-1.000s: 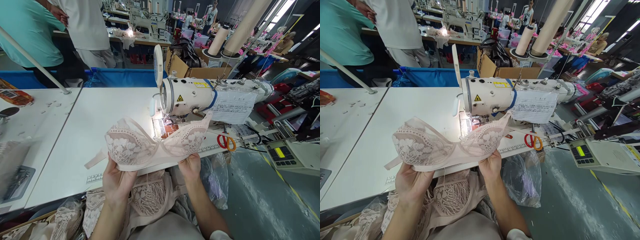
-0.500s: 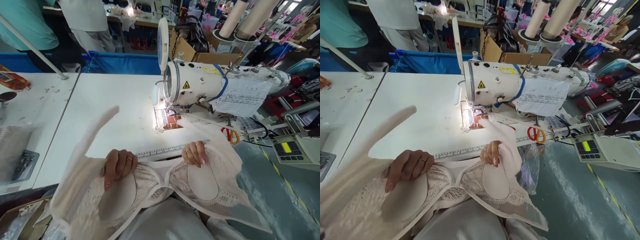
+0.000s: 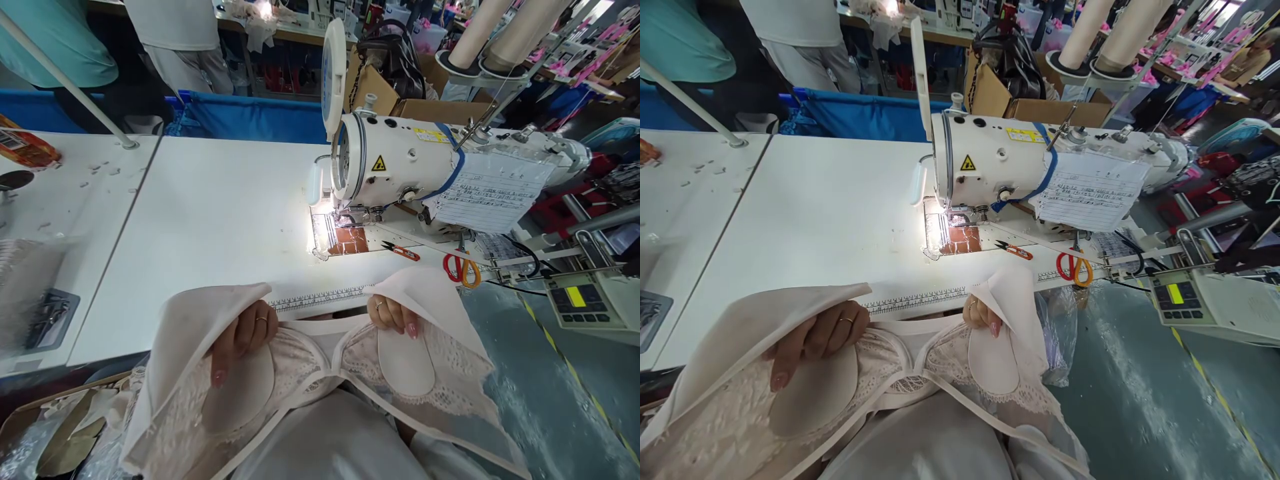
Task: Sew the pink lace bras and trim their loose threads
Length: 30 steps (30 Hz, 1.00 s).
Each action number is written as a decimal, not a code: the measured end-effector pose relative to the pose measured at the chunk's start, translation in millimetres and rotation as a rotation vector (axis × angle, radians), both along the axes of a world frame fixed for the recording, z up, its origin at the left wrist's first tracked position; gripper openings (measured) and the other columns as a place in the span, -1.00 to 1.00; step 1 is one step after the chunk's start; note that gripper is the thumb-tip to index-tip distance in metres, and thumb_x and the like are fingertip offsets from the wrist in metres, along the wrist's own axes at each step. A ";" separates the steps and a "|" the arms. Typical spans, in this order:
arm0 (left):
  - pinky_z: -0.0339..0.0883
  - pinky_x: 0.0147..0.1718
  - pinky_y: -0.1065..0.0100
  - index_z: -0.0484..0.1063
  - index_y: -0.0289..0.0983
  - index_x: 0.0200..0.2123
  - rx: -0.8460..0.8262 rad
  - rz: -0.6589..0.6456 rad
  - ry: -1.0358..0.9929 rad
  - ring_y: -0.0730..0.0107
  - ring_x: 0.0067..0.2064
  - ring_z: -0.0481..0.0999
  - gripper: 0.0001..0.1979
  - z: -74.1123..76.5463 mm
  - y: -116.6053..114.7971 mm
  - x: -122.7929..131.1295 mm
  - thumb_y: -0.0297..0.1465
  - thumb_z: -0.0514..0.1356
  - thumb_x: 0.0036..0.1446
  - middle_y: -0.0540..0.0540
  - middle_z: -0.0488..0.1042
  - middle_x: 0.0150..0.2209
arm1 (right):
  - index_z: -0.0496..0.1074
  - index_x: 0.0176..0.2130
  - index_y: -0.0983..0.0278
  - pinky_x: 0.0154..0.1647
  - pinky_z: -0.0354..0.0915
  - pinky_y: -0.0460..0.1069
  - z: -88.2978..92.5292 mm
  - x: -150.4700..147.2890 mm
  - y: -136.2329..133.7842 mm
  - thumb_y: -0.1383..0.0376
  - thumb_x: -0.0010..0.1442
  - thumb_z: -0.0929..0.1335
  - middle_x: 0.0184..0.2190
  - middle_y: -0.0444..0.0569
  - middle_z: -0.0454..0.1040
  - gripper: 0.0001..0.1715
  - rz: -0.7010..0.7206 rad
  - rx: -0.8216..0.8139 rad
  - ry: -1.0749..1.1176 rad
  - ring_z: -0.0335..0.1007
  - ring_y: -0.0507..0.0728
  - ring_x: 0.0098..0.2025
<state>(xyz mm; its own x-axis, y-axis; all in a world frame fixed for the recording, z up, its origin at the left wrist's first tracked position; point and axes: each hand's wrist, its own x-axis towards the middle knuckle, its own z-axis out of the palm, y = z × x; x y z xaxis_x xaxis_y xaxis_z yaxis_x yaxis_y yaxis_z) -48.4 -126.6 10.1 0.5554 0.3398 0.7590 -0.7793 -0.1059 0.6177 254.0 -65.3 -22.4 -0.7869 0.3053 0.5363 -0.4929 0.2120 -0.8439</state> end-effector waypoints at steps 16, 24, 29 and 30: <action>0.16 0.27 0.30 0.40 -0.15 0.19 -1.166 0.461 -0.543 0.41 0.19 0.45 -0.47 3.8 -30.3 28.4 -0.20 -0.25 0.46 -0.10 0.57 0.07 | 0.52 -0.05 0.12 0.15 0.37 0.01 40.8 -41.6 -27.1 0.13 0.35 0.24 -0.08 -0.09 0.60 -0.67 -0.727 -1.121 0.304 0.48 0.03 0.06; 0.31 0.19 0.32 0.54 -0.01 0.01 -1.033 0.970 -0.088 0.37 0.19 0.45 -0.59 -14.3 -29.3 19.0 -0.10 -0.06 0.39 0.01 0.59 0.05 | 0.53 -0.08 0.16 0.28 0.26 0.09 25.3 -43.1 -38.3 0.10 0.31 0.29 0.02 -0.07 0.56 -0.68 -0.902 -1.065 0.143 0.35 0.07 0.21; 0.56 -0.17 0.51 0.61 -0.28 -0.23 -1.423 1.220 0.301 0.25 -0.06 0.63 -0.87 -5.7 -52.8 -9.4 -0.42 0.31 0.13 -0.14 0.66 -0.15 | 0.51 -0.02 0.19 0.30 0.24 0.14 25.6 -42.9 -48.4 0.18 0.23 0.36 0.05 -0.05 0.54 -0.67 -0.962 -1.178 0.110 0.36 0.12 0.20; 0.56 -0.27 0.55 0.60 -0.30 -0.30 -1.456 1.281 0.401 0.25 -0.13 0.65 -0.89 -4.5 -60.6 -19.9 -0.40 0.35 0.08 -0.13 0.67 -0.22 | 0.50 0.00 0.19 0.28 0.27 0.17 26.6 -39.6 -52.4 0.18 0.20 0.38 0.04 -0.05 0.54 -0.64 -0.978 -1.161 0.069 0.39 0.15 0.18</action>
<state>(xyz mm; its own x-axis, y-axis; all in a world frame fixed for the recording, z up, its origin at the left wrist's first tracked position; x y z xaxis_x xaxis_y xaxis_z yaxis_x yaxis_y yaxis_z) -68.2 -187.2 5.6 -0.4374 0.7492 -0.4973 -0.4899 0.2653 0.8305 214.4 -117.7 4.2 -0.0154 0.9421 -0.3349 -0.6011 -0.2764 -0.7498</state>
